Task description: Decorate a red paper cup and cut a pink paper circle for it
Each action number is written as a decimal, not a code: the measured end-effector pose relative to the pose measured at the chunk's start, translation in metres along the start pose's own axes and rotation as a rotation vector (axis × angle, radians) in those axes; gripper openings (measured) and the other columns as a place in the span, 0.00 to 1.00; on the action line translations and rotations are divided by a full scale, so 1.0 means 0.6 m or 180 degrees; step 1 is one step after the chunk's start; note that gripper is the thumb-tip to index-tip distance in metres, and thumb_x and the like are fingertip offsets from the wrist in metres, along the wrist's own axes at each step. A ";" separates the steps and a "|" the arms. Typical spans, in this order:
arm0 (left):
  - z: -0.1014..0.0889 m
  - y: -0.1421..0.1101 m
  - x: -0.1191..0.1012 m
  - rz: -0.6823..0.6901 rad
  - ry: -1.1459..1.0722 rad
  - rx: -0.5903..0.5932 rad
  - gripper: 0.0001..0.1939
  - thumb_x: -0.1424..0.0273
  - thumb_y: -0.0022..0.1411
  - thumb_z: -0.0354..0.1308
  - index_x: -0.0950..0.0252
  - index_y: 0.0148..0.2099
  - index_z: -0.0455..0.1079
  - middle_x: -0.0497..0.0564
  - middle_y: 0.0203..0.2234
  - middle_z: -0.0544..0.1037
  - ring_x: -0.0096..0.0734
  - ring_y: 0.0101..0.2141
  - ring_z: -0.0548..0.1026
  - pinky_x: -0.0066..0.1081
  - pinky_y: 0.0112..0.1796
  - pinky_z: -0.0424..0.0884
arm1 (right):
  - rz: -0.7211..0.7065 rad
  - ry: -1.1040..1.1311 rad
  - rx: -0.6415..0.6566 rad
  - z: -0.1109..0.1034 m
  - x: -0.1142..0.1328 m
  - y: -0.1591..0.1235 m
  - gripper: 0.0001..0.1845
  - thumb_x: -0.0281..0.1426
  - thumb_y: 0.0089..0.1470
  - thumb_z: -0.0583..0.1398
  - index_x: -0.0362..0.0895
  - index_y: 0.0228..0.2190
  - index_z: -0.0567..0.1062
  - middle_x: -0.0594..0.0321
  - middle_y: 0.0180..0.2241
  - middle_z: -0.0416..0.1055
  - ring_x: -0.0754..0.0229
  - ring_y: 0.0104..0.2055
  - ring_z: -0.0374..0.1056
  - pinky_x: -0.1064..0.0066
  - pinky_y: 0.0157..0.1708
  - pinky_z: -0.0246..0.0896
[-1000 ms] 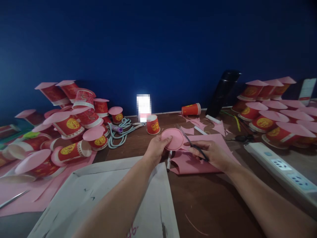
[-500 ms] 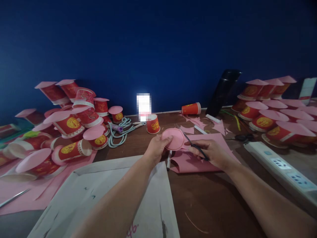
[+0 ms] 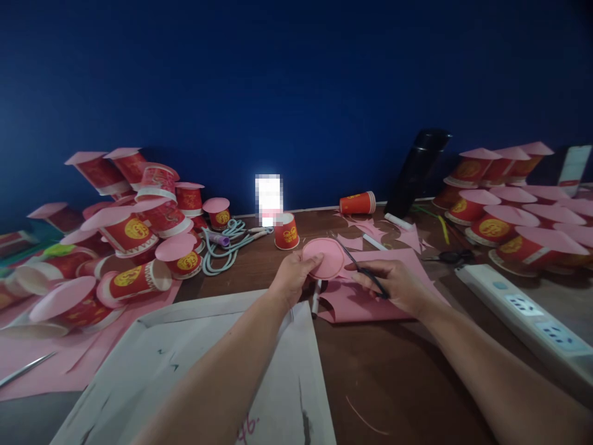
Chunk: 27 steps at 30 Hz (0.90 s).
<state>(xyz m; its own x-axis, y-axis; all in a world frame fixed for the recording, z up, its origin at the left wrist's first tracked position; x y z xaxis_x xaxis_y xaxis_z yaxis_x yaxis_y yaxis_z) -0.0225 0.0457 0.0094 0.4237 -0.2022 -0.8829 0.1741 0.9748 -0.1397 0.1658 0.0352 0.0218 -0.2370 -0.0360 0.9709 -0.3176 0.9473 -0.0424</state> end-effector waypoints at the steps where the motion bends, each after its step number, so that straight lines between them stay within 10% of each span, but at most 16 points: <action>1: 0.001 0.000 -0.002 0.0018 -0.0061 -0.0005 0.18 0.66 0.48 0.68 0.71 0.40 0.73 0.55 0.29 0.79 0.30 0.27 0.75 0.32 0.32 0.72 | 0.0042 -0.0033 -0.0050 -0.001 0.002 0.000 0.29 0.48 0.43 0.65 0.39 0.41 0.79 0.68 0.17 0.61 0.68 0.20 0.55 0.73 0.20 0.53; 27: -0.036 0.019 -0.003 0.0371 -0.1238 -0.0840 0.14 0.75 0.45 0.67 0.67 0.36 0.70 0.48 0.30 0.77 0.22 0.29 0.73 0.25 0.33 0.70 | 0.0299 0.0519 -0.0336 0.020 0.014 -0.009 0.32 0.47 0.42 0.66 0.38 0.45 0.76 0.66 0.20 0.64 0.66 0.22 0.60 0.76 0.17 0.51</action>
<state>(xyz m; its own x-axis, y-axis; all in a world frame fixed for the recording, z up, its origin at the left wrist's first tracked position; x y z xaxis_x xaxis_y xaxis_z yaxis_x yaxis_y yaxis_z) -0.0406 0.0591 -0.0004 0.7367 -0.0616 -0.6734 -0.1044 0.9735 -0.2033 0.1546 0.0258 0.0277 -0.1066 0.0979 0.9895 -0.2012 0.9724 -0.1179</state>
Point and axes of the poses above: each hand's wrist, its own y-axis towards the middle knuckle, its own z-axis out of the palm, x = y × z, the point moved 4 cm from there along y, towards the middle knuckle
